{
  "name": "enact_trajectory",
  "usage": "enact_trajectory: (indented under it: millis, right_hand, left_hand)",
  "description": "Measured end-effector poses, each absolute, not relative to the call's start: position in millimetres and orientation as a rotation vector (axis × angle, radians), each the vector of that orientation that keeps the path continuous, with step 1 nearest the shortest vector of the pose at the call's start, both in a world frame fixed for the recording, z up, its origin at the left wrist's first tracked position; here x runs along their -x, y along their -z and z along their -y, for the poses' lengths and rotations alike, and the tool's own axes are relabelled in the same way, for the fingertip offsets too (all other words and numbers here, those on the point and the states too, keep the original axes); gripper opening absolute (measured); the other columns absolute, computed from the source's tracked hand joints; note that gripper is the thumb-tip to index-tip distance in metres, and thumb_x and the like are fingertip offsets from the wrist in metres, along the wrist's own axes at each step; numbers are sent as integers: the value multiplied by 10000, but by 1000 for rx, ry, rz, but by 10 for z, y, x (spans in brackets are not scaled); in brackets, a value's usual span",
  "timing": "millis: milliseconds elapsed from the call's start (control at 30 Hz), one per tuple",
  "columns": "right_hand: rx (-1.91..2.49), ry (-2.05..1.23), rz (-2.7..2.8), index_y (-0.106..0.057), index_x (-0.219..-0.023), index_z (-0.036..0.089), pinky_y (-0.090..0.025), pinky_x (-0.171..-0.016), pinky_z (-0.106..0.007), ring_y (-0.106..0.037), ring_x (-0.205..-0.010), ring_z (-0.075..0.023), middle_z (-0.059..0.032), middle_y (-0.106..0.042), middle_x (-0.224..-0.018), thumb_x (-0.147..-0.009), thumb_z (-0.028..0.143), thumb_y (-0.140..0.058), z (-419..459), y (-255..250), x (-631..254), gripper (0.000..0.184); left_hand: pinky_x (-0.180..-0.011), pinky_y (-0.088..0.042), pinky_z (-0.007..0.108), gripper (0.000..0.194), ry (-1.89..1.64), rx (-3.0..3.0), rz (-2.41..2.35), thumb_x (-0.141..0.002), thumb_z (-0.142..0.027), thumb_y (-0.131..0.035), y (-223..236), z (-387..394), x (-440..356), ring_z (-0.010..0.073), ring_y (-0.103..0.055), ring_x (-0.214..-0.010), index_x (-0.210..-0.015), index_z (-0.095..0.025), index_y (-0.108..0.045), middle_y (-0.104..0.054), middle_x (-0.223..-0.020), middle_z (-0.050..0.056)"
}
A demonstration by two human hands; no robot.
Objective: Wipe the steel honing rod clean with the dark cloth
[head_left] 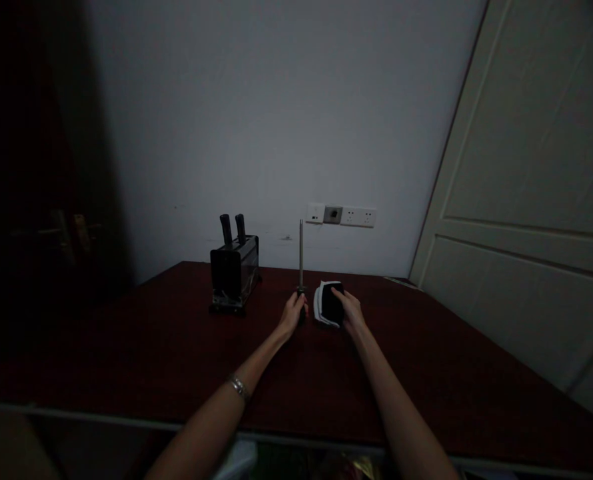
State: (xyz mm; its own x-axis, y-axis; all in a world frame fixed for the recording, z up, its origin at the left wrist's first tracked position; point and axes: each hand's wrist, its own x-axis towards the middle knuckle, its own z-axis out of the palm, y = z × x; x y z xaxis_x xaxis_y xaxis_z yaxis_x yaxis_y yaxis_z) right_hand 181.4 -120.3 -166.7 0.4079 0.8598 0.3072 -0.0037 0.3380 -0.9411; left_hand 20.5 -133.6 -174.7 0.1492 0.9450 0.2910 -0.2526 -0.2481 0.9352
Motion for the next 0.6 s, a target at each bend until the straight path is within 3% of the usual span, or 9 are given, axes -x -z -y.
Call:
enact_trajectory:
  millis: [200, 600]
  right_hand:
    - [954, -574, 1031, -644, -817, 145, -464, -739, -302, -613, -785, -199, -62, -684, -812, -584, 419, -670, 1314, 1493, -1668, 360]
    - [914, -440, 1540, -683, -872, 168, -446, -687, -283, -593, -725, -194, -47, -679, -778, -787, 427, -511, 1615, 1395, -1467, 322]
  left_hand:
    - [-478, -344, 197, 504, -1286, -1374, -681, -658, -654, -547, 1755, 1376, -223, 69, -446, -462, -773, -177, -432, -483, -556, -58]
    - [-458, -305, 190, 515, -1234, -1440, -678, -682, -657, -524, 1807, 1387, -229, 70, -430, -444, -836, -170, -460, -468, -535, -59]
